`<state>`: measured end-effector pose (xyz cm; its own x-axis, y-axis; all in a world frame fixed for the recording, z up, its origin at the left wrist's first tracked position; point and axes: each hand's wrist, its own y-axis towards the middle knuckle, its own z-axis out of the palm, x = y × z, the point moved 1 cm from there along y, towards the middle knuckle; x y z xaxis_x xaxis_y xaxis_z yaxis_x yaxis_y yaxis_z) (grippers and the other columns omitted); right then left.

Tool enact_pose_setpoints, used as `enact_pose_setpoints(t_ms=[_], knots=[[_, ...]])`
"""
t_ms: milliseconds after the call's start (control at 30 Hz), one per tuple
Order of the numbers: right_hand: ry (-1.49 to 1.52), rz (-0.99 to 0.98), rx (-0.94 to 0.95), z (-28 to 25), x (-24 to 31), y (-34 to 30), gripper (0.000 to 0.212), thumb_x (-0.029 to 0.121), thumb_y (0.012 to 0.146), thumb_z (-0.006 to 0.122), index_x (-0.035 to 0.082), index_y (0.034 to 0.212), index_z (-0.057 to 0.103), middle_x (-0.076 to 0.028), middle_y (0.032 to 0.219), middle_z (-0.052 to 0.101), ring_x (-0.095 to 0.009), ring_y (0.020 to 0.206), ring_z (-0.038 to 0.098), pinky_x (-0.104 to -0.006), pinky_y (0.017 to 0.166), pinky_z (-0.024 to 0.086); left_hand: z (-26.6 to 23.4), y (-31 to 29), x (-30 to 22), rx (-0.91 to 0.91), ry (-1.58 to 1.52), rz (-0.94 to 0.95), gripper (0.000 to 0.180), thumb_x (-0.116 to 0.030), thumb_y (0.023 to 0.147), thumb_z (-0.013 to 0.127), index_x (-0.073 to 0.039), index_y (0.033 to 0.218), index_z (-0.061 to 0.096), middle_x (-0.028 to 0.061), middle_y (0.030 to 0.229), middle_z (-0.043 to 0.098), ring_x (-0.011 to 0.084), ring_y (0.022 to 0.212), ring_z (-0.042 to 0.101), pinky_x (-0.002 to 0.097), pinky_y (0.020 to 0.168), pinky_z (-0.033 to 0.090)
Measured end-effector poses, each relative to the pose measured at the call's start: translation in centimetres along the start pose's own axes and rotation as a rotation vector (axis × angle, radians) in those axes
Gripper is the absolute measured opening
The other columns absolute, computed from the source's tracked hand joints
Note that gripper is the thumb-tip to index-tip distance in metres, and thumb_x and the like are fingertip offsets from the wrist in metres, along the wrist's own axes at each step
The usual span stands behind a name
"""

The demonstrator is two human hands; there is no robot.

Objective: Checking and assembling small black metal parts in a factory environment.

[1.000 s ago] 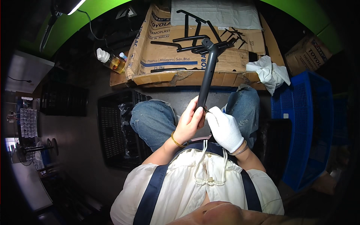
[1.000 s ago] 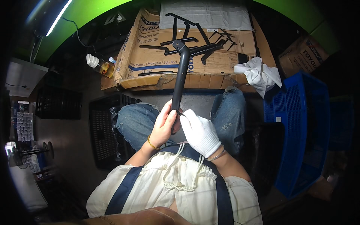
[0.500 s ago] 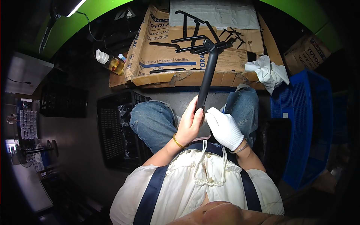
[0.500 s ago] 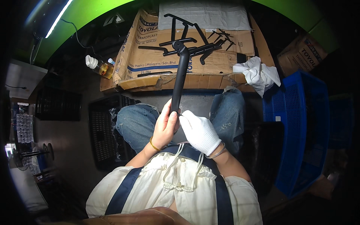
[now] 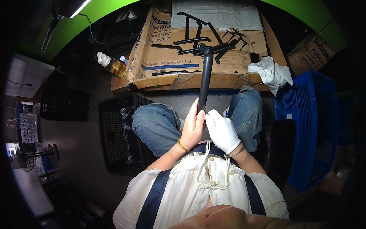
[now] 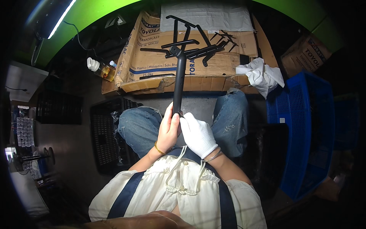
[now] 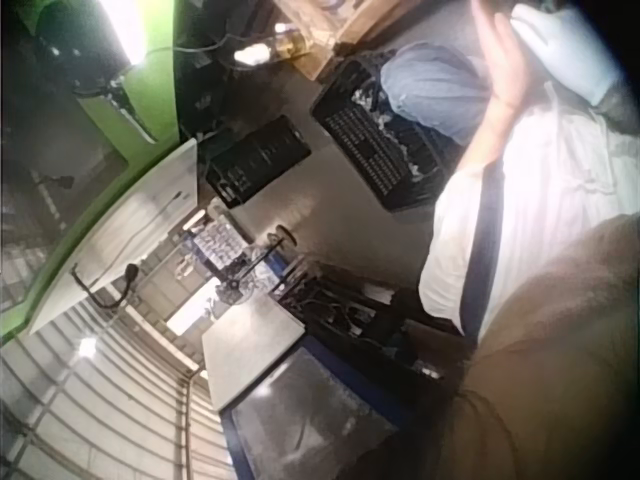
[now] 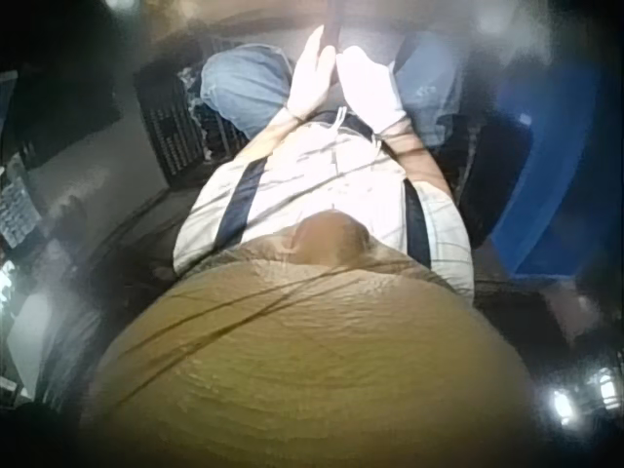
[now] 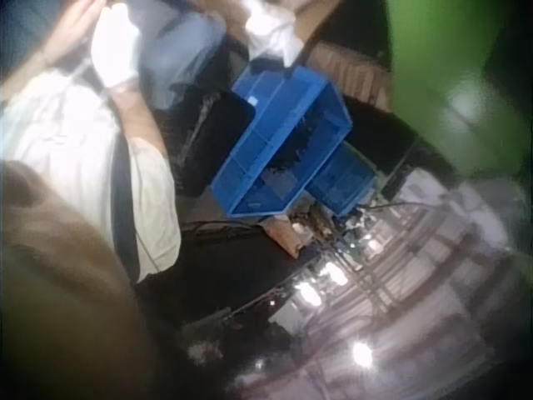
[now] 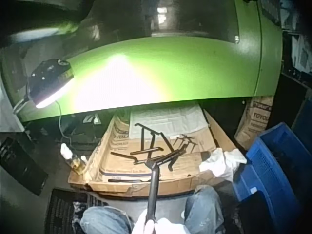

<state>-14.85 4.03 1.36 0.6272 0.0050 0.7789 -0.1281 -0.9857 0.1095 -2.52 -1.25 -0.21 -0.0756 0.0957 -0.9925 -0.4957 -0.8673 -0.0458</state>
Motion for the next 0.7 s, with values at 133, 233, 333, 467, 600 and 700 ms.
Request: enact_pose_setpoints(t_ms=[133,233,333,467,600,700], knots=[[-0.055,0.022,-0.071,-0.4,1.0,-0.1,0.015,0.02,0.097,0.053,0.006,0.092,0.053,-0.018,0.067,0.061,-0.038,0.065,0.064,-0.0467,0.055,0.05,0.1,0.0,0.3,-0.004,-0.171,-0.12,0.045,-0.018,0.105,0.042,-0.006,0.146,0.033,-0.0027,0.093,0.049,0.0008,0.063,0.042,0.0168,0.052,0.036],[0.029,0.077,-0.182,-0.7,1.5,0.2,0.014,0.019,0.097,0.054,0.005,0.095,0.055,-0.017,0.068,0.063,-0.037,0.064,0.065,-0.0451,0.055,0.051,0.2,0.0,0.0,0.042,-0.392,-0.099,0.044,-0.018,0.105,0.04,-0.006,0.146,0.031,-0.0016,0.095,0.049,0.0023,0.066,0.044,0.0184,0.052,0.036],[0.25,0.062,-0.327,-0.9,1.1,0.9,0.016,0.015,0.095,0.062,0.003,0.103,0.057,-0.014,0.075,0.067,-0.028,0.066,0.069,-0.0368,0.055,0.05,0.0,0.0,0.2,0.023,-0.412,-0.101,0.043,-0.018,0.103,0.046,-0.004,0.143,0.035,0.0031,0.099,0.052,0.0037,0.068,0.048,0.0193,0.056,0.043],[0.427,0.212,-0.204,-1.0,0.7,2.1,0.018,0.016,0.092,0.066,0.002,0.102,0.06,-0.004,0.07,0.061,-0.011,0.06,0.059,-0.0287,0.051,0.046,0.9,-0.4,1.0,-0.013,-0.054,0.021,0.029,-0.004,0.099,0.051,-0.001,0.127,0.043,0.0067,0.104,0.057,0.0058,0.075,0.055,0.0213,0.06,0.048],[0.701,0.315,-0.151,-0.6,-1.0,2.8,0.019,0.017,0.092,0.068,0.002,0.102,0.064,0.005,0.065,0.052,-0.003,0.049,0.041,-0.0222,0.043,0.034,0.1,-0.1,2.2,0.12,-0.102,-0.027,0.03,-0.01,0.1,0.052,-0.002,0.126,0.04,0.0057,0.098,0.055,0.0084,0.07,0.056,0.0224,0.056,0.049],[1.177,0.516,-0.024,-1.5,-2.0,2.9,0.023,0.023,0.098,0.059,0.004,0.11,0.065,0.01,0.061,0.042,0.002,0.044,0.03,-0.0163,0.039,0.021,-0.4,-0.5,0.4,0.36,-0.492,-0.258,0.042,-0.019,0.103,0.047,-0.004,0.14,0.033,0.0062,0.101,0.051,0.0094,0.063,0.052,0.0212,0.05,0.046]])
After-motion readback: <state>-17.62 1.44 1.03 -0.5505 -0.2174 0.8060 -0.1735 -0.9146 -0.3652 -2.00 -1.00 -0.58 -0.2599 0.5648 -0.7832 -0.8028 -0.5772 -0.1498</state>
